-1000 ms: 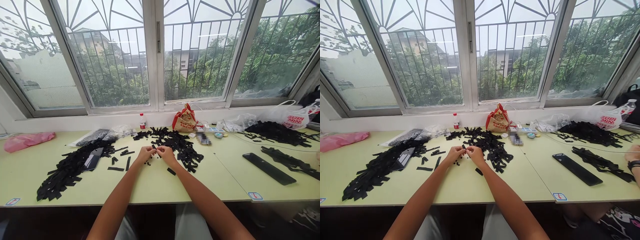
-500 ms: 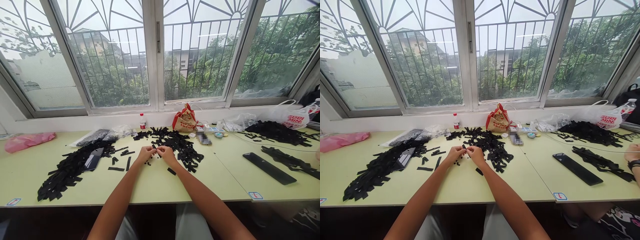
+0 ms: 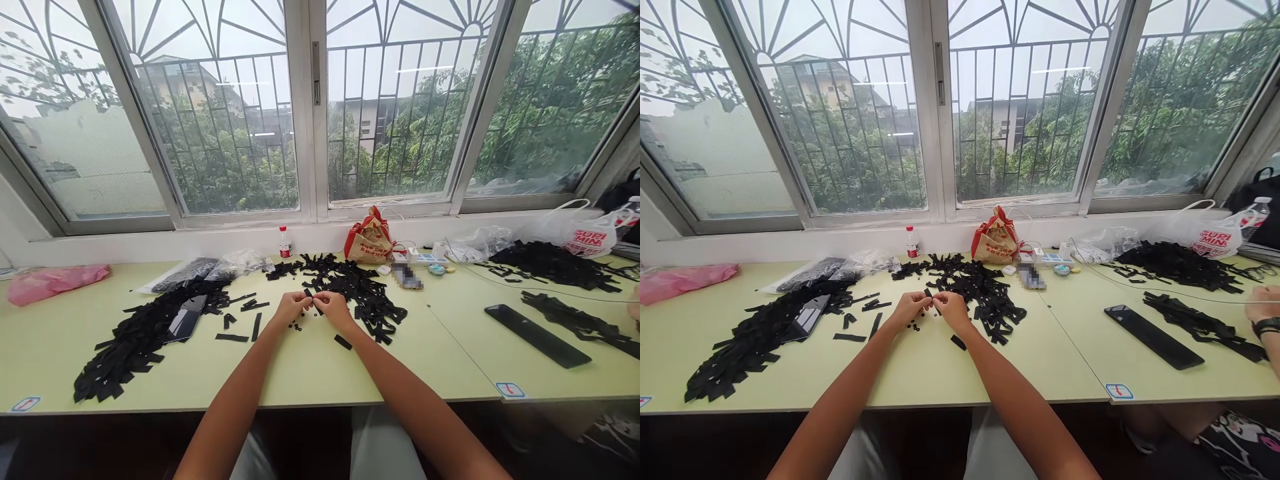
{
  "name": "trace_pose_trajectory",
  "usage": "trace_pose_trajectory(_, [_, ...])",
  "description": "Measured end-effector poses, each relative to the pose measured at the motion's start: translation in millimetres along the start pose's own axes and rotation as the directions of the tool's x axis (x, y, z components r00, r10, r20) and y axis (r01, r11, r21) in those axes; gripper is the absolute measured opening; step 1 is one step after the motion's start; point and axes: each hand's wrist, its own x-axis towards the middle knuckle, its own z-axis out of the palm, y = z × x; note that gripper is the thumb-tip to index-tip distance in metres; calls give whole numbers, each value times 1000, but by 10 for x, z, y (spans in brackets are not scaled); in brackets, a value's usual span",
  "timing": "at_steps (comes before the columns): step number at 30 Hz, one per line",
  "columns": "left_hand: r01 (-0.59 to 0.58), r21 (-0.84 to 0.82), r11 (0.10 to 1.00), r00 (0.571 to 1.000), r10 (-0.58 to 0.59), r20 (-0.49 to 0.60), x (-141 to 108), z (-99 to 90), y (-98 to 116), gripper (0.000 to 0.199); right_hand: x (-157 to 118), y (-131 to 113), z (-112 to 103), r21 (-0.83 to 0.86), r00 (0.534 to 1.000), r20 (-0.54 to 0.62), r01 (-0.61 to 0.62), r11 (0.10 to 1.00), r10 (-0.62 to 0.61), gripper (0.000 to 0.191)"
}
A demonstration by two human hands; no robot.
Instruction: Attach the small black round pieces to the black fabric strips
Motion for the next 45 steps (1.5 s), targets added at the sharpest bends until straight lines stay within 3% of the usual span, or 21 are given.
trace_pose_trajectory(23, [-11, 6, 1000, 1000, 11, 5, 3, -14, -23, 37, -2, -37, -27, -14, 1000, -18, -23, 1000, 23, 26])
trace_pose_trajectory(45, [13, -76, 997, 1000, -13, -5, -25, -5, 88, 38, 24, -49, -43, 15, 999, -21, 50, 999, -50, 24])
